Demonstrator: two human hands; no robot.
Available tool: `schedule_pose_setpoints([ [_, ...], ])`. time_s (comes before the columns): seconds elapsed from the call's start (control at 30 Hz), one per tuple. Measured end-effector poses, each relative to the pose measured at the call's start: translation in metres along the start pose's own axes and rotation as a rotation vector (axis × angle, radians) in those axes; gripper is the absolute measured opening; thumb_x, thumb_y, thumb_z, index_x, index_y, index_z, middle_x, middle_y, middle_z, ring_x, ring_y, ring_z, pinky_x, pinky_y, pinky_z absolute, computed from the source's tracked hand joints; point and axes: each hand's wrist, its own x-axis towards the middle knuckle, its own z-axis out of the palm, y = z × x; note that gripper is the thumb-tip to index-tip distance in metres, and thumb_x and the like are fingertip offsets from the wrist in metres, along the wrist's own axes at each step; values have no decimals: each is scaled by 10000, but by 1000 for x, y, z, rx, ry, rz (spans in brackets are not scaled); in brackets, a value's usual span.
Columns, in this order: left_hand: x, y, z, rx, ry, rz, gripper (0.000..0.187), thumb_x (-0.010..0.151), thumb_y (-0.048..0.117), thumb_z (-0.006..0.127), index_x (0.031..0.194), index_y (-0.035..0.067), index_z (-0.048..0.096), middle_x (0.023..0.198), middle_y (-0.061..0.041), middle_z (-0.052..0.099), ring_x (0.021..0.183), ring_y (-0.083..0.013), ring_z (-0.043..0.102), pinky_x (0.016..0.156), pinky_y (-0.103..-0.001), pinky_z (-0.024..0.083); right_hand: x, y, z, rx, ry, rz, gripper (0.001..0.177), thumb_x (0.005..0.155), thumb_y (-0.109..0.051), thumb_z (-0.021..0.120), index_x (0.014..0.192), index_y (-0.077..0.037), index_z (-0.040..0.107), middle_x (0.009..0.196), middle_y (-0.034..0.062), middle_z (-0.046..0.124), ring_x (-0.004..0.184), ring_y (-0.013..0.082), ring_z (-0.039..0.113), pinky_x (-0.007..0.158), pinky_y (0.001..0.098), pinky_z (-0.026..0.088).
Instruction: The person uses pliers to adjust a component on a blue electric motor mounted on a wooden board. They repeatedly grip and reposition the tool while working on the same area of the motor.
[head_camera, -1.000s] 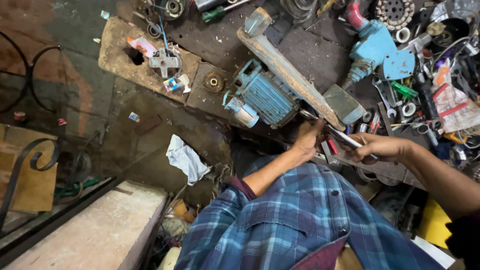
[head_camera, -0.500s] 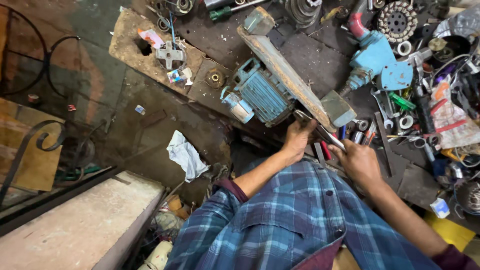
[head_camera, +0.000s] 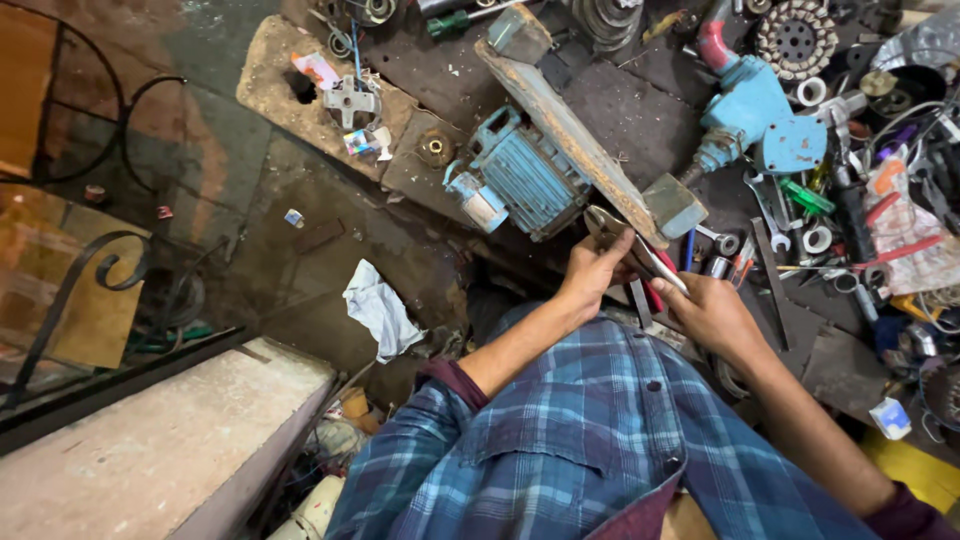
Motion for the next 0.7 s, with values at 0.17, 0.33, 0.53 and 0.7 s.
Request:
schedule_pose_setpoints([
  [0.17,3,-12,-5,-2,-31,82,306,964,355,739,1088,94,641,944,-22,723,792,-133,711,686,-305,599,-5,2,0,133,-28,52,588,1012,-525,553,925,29,729,602,117,642,542,195,591,539,405,464],
  [0.33,4,-16,1,-19,41,89,310,954,357,755,1068,89,649,919,-8,718,774,-118,700,665,-299,587,-4,-6,-8,159,-102,57,578,1014,-517,521,1007,20,735,607,99,631,535,166,571,513,380,466],
  [0.53,-1,-8,3,22,57,71,335,950,392,748,1054,85,664,879,-8,727,739,-126,693,630,-277,576,7,9,0,168,-133,12,568,1008,-517,492,1047,-1,727,609,88,654,542,154,604,512,332,473],
  [0.7,-2,-3,-3,54,-23,94,357,956,384,732,1077,53,671,867,-59,732,716,-162,711,632,-301,589,17,41,10,620,-282,81,561,1036,-509,509,945,16,686,667,26,593,533,109,489,465,290,365],
])
